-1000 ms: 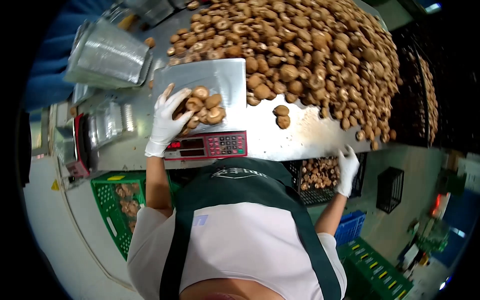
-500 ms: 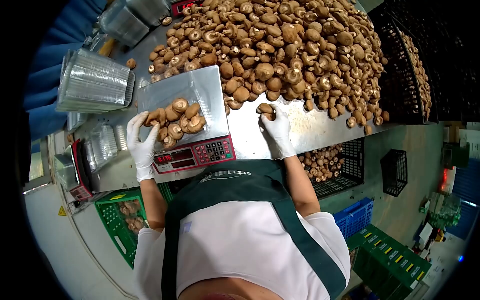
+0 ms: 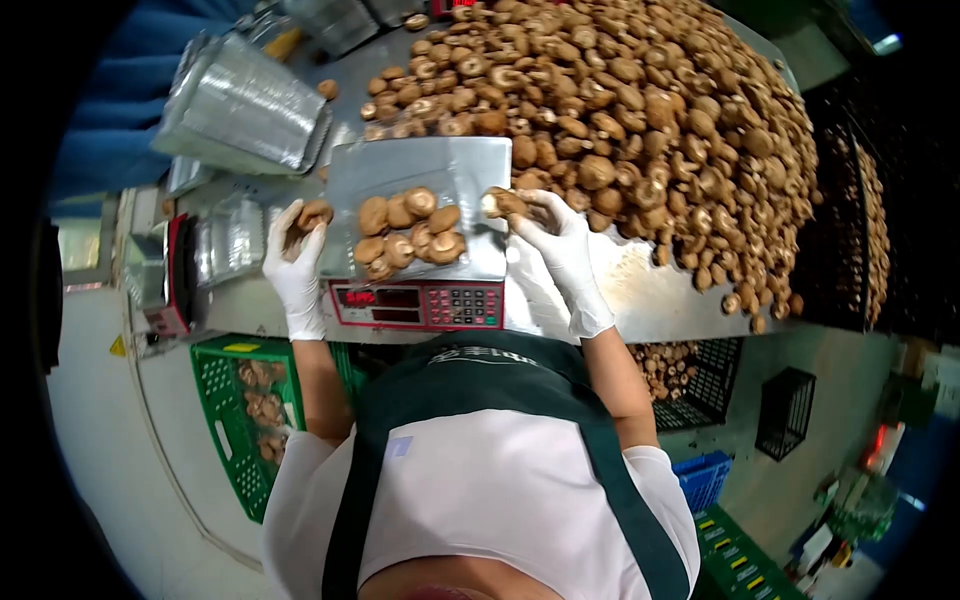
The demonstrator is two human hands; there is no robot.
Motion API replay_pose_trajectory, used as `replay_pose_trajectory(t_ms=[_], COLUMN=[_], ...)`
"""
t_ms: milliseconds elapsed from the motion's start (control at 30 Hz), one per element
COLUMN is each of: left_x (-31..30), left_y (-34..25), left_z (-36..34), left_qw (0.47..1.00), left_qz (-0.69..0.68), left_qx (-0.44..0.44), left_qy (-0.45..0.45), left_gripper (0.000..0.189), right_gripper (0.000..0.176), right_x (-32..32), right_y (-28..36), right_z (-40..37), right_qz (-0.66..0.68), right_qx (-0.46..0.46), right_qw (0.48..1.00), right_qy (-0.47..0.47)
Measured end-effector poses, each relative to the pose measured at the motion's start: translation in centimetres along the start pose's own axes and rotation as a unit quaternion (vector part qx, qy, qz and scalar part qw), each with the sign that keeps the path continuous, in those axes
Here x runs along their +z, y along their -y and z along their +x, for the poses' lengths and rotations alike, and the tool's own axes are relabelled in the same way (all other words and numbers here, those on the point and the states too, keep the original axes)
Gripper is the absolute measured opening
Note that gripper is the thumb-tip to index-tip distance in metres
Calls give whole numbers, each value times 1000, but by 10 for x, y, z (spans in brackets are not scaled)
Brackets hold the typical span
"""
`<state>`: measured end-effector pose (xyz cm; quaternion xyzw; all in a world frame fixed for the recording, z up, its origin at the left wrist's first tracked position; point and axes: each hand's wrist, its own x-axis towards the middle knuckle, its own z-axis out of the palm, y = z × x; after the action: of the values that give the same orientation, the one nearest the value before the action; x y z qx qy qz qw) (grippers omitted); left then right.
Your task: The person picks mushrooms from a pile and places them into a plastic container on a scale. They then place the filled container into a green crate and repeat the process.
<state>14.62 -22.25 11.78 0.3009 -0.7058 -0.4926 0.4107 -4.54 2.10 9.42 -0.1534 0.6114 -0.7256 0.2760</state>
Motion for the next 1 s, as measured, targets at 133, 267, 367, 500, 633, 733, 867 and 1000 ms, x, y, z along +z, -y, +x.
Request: replay_pose_trajectory(t_ms=[133,267,367,500,633,733,867,1000], left_x=[-9,-10,7,55,53,21,-16,-14], left_y=[4,-4,-13,-37,-37,-14,11,32], left_z=[0,-7,-22,-41,-23,5,21,15], left_qw=[998,995,995,933,959,997,997,994], left_qz=[-61,-92,24,79,2,-41,-42,-9], left_qx=[10,11,84,244,174,15,-63,-102], left_qy=[-6,-31,36,253,225,62,5,47], left_gripper=[37,37,41,61,59,34,25,24], right_gripper=[37,40,44,41,31,29,33,41], right_x=[62,72,61,49,-10,-103,-260,-298], right_y=[12,2,7,25,29,8,-35,-51], right_z=[15,13,-1,-28,-47,-72,-144,-189], right_qz=[-314,-400,-275,-38,-95,-234,-554,-674], right_qx=[-246,-324,-119,68,112,109,211,300], right_qw=[908,835,938,978,988,959,776,633], right_qy=[130,195,173,194,53,-117,-215,-235])
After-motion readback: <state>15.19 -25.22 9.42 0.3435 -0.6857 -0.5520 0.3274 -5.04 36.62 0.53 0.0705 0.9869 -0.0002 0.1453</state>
